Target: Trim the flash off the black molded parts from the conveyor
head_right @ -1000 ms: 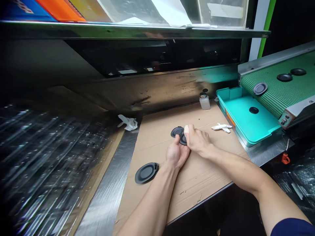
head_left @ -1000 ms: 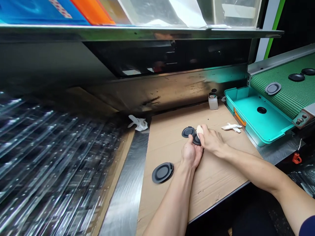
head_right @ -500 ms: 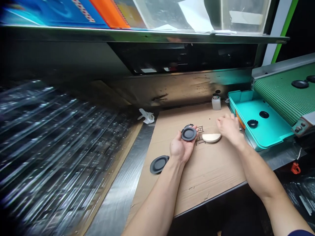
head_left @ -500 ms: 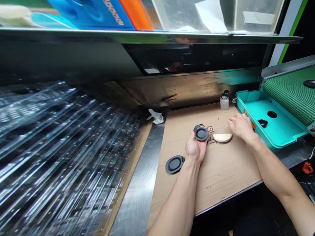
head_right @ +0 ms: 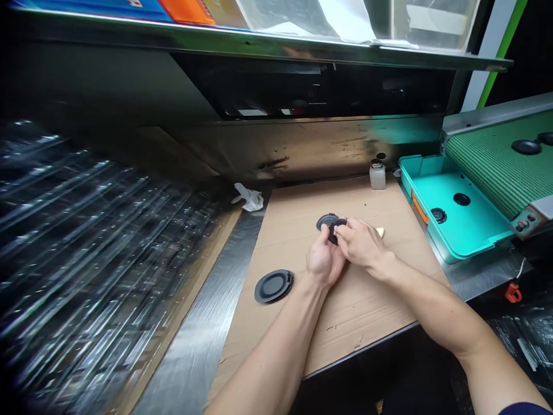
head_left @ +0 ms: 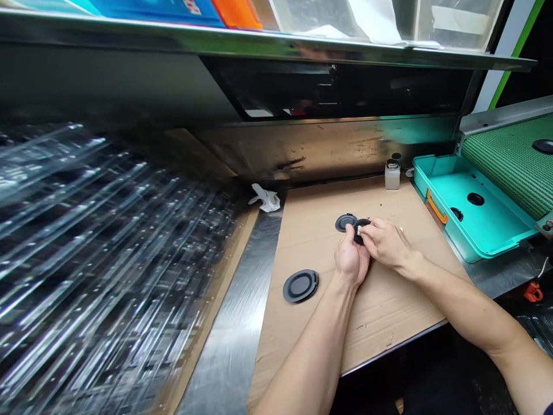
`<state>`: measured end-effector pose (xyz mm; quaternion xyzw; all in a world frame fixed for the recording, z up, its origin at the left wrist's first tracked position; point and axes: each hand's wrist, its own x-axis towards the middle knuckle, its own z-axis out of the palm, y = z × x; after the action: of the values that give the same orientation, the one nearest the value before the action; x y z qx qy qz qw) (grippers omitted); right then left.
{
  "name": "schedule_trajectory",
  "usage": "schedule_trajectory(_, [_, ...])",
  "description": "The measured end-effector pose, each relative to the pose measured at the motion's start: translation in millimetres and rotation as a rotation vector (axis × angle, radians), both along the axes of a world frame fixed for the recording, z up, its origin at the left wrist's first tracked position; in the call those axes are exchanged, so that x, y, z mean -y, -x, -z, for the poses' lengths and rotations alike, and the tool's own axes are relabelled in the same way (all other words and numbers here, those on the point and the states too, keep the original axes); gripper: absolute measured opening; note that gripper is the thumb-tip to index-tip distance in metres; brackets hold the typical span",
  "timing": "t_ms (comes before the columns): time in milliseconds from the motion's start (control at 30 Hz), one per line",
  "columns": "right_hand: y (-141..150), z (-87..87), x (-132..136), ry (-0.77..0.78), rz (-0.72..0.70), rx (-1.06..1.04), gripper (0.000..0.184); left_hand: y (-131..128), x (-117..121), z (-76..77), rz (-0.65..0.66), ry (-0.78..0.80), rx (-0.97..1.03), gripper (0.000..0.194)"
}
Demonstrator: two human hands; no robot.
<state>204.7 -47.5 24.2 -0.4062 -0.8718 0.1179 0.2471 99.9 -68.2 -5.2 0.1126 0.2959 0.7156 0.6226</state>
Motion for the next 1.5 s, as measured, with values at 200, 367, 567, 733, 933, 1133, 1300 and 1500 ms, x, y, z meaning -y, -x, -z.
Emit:
schedule_trajectory(200, [4.9,6.1,-3.2,-0.082,-0.033,0.065,0.024,-1.4,1.7,0.6,0.003,0.02,0.013,0.04])
schedule_trajectory(367, [5.0,9.4,-8.9,-0.031,-0.07,0.051,0.024,0.5,1.9,-1.3,0.023,0.039,0.045,0.044])
schedule_trajectory(567, [2.5,8.0,-12.1,0.0,-0.058,0.069,0.025,-1.0,-0.4,2.8,0.017,0.083,0.018,0.044])
schedule_trajectory(733, [0.5,9.8,-14.8,0.023,-0.098,0.096,0.024,1.2,-1.5,6.0,0.051,0.11,-0.011,0.04])
schedule_trajectory(933, [-32.6,0.5,-32.8,-0.062,0.254,-0.008,0.031,7.0,0.6,-2.6,0.087,0.096,-0.023,0.047])
schedule_trajectory(1133, [-59.5,-11.3,-36.9,-0.113,0.379,0.226,0.037,13.2,0.8,-6.8,0.076,0.118,-0.039,0.049])
schedule_trajectory(1300, [-53.0,-8.0,-24.4,0.066,-0.069,0.41,0.04,20.1,-1.0,-5.9,0.05,0.124,-0.015,0.046])
schedule_trajectory(1500, [-48.4,0.4,-26.9,0.069,0.032,0.284,0.049,22.5,-0.7,-7.1,0.032,0.122,0.023,0.045])
